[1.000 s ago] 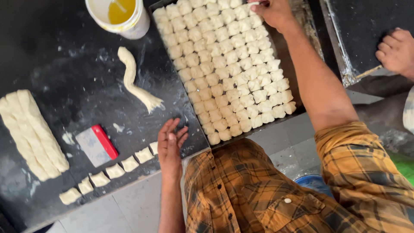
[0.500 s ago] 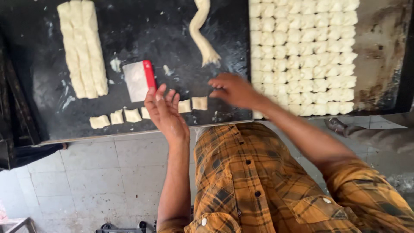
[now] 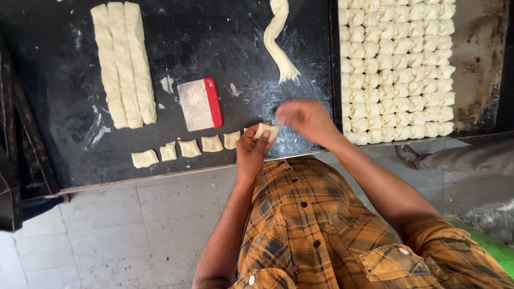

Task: The person cuts long strips of dough into smaller pieces using a bench scraper and then rolls each piece by hand into small rounds, placing them onto a large baking tray.

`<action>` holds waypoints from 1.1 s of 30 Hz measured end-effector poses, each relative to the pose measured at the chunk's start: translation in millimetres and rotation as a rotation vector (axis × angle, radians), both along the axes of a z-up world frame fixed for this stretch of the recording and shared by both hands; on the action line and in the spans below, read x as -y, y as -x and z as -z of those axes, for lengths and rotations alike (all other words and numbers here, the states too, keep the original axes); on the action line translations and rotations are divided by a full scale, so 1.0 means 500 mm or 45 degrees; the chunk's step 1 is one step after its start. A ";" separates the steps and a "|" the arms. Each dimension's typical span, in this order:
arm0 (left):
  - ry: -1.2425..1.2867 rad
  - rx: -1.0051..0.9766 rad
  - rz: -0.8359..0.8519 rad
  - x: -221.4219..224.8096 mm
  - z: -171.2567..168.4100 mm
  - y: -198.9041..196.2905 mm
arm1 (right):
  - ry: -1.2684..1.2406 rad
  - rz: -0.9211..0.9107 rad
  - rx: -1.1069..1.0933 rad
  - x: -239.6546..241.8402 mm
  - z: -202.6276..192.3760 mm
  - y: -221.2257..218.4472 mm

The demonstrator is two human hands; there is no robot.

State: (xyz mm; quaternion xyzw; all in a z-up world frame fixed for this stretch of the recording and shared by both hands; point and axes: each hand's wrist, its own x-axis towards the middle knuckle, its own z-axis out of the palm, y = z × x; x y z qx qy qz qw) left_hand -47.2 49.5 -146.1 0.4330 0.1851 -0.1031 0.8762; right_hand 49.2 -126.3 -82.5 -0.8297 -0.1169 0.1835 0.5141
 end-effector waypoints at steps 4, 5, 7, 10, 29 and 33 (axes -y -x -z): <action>-0.297 0.128 0.009 -0.035 0.005 -0.014 | 0.275 0.227 0.864 -0.005 0.056 -0.089; -0.296 0.154 0.012 -0.046 0.003 -0.018 | 0.312 0.230 0.931 -0.007 0.072 -0.104; -0.301 0.214 0.020 -0.069 -0.008 -0.030 | 0.340 0.176 1.026 -0.010 0.099 -0.119; -0.293 0.255 -0.020 -0.091 -0.027 -0.041 | 0.454 0.148 1.042 0.001 0.120 -0.101; -0.069 0.297 0.438 -0.012 -0.151 -0.112 | 0.159 0.035 0.917 0.009 -0.134 0.056; -0.237 0.400 0.504 0.018 -0.205 -0.105 | 0.013 0.057 0.875 0.056 -0.165 0.062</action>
